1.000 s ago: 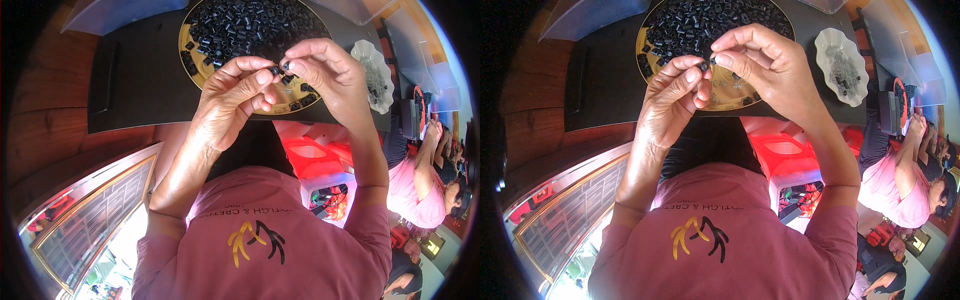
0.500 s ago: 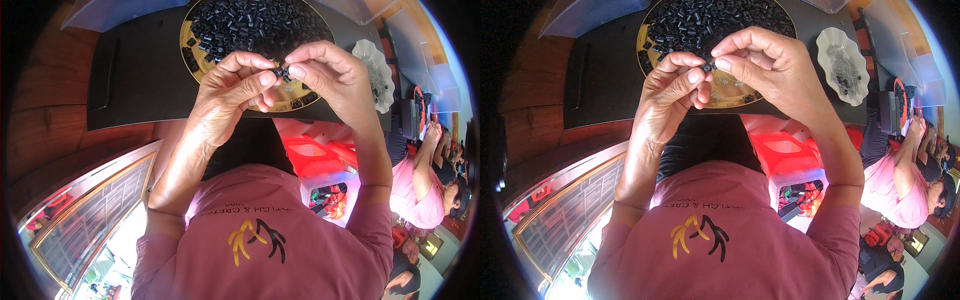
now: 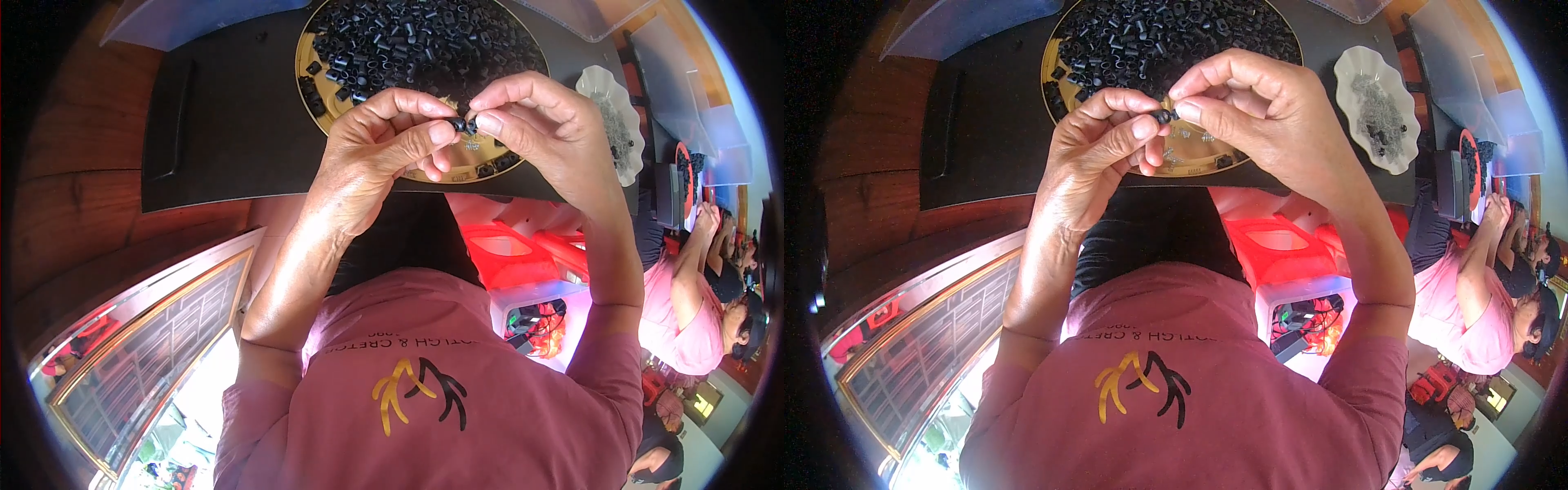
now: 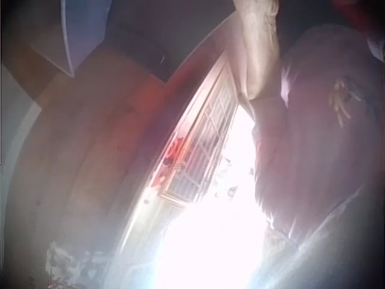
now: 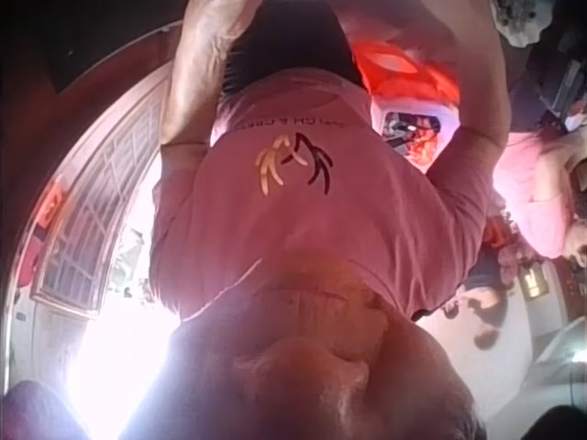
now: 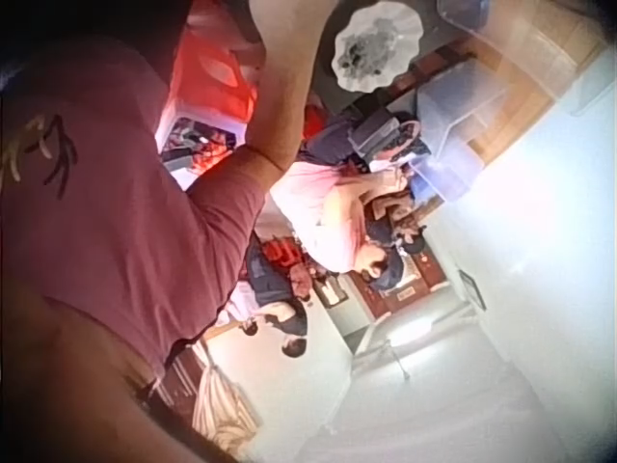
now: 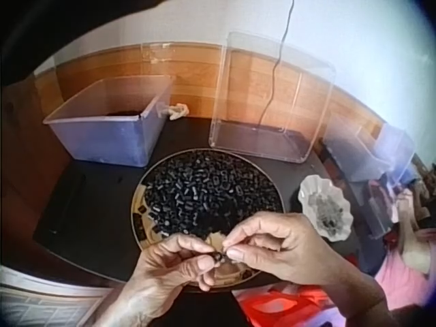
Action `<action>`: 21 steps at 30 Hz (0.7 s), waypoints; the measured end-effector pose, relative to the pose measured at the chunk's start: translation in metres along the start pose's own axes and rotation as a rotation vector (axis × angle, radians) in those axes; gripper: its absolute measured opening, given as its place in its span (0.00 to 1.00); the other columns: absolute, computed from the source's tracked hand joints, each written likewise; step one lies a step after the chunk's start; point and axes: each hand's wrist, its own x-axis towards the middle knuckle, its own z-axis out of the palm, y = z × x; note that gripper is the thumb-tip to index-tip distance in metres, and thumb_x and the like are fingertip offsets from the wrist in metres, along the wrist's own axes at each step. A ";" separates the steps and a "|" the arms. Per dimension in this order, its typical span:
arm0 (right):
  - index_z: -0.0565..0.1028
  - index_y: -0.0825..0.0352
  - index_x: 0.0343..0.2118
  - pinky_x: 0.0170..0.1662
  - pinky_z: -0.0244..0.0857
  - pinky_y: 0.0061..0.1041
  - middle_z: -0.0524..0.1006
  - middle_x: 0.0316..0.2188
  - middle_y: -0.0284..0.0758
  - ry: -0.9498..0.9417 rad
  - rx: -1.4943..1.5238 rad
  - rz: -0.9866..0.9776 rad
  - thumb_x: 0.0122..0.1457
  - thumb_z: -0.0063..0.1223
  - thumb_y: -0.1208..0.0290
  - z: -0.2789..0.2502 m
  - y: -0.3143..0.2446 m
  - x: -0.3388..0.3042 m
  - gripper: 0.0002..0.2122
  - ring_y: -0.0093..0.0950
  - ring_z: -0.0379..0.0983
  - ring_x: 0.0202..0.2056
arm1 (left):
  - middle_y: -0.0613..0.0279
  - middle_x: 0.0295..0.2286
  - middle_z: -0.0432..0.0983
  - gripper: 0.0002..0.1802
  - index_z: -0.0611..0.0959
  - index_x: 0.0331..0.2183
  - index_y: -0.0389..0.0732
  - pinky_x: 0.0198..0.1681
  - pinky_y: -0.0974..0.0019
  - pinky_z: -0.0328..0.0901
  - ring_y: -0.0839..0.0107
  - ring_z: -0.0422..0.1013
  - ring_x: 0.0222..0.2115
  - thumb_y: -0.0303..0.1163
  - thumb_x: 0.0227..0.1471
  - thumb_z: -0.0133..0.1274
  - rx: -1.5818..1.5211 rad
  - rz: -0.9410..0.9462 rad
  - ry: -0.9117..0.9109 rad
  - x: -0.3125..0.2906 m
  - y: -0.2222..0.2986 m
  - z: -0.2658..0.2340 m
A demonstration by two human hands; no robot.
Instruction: The person picks small black plastic components from a tray and places selected items into a bowl by hand.
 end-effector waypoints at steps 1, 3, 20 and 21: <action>0.75 0.73 0.39 0.43 0.69 0.16 0.77 0.34 0.32 0.000 0.000 0.000 0.60 0.53 0.79 0.000 0.000 0.000 0.06 0.17 0.74 0.39 | 0.60 0.29 0.78 0.10 0.80 0.39 0.36 0.31 0.75 0.71 0.77 0.74 0.26 0.27 0.53 0.58 0.006 -0.001 0.006 0.000 0.000 0.000; 0.75 0.73 0.39 0.42 0.68 0.16 0.77 0.34 0.31 0.000 -0.036 -0.007 0.60 0.53 0.79 0.001 0.001 0.000 0.06 0.17 0.74 0.38 | 0.60 0.29 0.78 0.10 0.80 0.38 0.36 0.31 0.75 0.71 0.77 0.74 0.26 0.27 0.53 0.58 0.018 -0.003 0.000 0.000 0.001 0.000; 0.75 0.72 0.41 0.37 0.70 0.15 0.78 0.33 0.31 0.022 -0.009 0.074 0.61 0.52 0.76 0.009 0.004 -0.005 0.07 0.15 0.74 0.34 | 0.58 0.29 0.77 0.10 0.79 0.39 0.33 0.32 0.74 0.72 0.75 0.75 0.26 0.26 0.54 0.57 0.083 0.006 -0.024 -0.001 0.004 0.004; 0.76 0.71 0.41 0.36 0.70 0.15 0.78 0.33 0.31 0.036 0.044 0.064 0.61 0.52 0.76 0.009 0.005 -0.004 0.07 0.15 0.74 0.34 | 0.58 0.29 0.77 0.10 0.78 0.39 0.33 0.31 0.74 0.72 0.75 0.74 0.26 0.26 0.54 0.57 0.080 0.006 -0.016 -0.001 0.005 0.005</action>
